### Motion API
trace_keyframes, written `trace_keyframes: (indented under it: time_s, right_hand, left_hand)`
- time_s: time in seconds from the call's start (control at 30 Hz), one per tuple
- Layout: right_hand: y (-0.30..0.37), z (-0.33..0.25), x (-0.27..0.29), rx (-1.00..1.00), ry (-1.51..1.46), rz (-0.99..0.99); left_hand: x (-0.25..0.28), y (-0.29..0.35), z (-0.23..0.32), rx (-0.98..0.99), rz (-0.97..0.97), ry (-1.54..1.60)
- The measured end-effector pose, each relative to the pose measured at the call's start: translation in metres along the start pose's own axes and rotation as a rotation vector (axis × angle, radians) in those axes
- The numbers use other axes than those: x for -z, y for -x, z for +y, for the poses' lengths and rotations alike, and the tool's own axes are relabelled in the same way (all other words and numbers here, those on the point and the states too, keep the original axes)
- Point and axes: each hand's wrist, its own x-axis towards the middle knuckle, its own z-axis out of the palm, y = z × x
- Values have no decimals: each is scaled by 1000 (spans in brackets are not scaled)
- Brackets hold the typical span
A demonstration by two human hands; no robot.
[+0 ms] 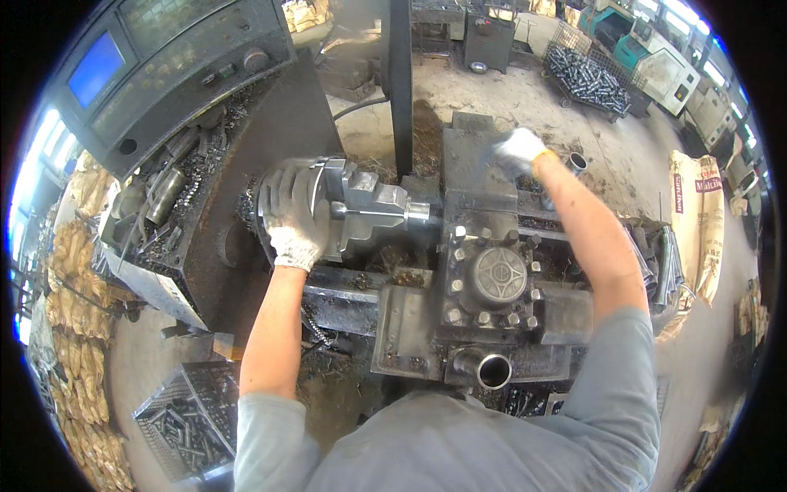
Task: The person repeatedly picks up cylindrical metal parts from a wire basket, places them into a machine fixture, and then removes them to return to the basket. The cycle continues with multiple parts handled one at a time.
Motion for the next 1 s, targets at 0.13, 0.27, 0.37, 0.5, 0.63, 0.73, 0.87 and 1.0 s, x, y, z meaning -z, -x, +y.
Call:
trace_keyframes:
  time_s: [0.13, 0.27, 0.37, 0.5, 0.63, 0.73, 0.87, 1.0]
  right_hand:
    - [-25, -54, -67, 646, 91, 161]
    - [-4, -92, -30, 241, 612, -46]
    - [47, -121, -69, 445, 427, -530]
    - [51, -126, -100, 719, 456, -499]
    - [21, -115, -104, 68, 68, -939]
    - [30, -112, -105, 418, 137, -800]
    - [78, -112, -88, 440, 724, -398]
    - [129, -118, -35, 389, 1131, -20]
  left_hand:
    - [-1, 1, 0, 33, 11, 48]
    - [-1, 3, -1, 38, -10, 7]
    - [-2, 5, -1, 61, -10, 38]
    - [-3, 4, -1, 54, -12, 7]
    - [-2, 3, -3, 56, -15, 14]
    - [-1, 4, -3, 64, -26, 46]
    - [-5, 10, -2, 119, -6, 43]
    - [-9, 12, -6, 118, 12, 78]
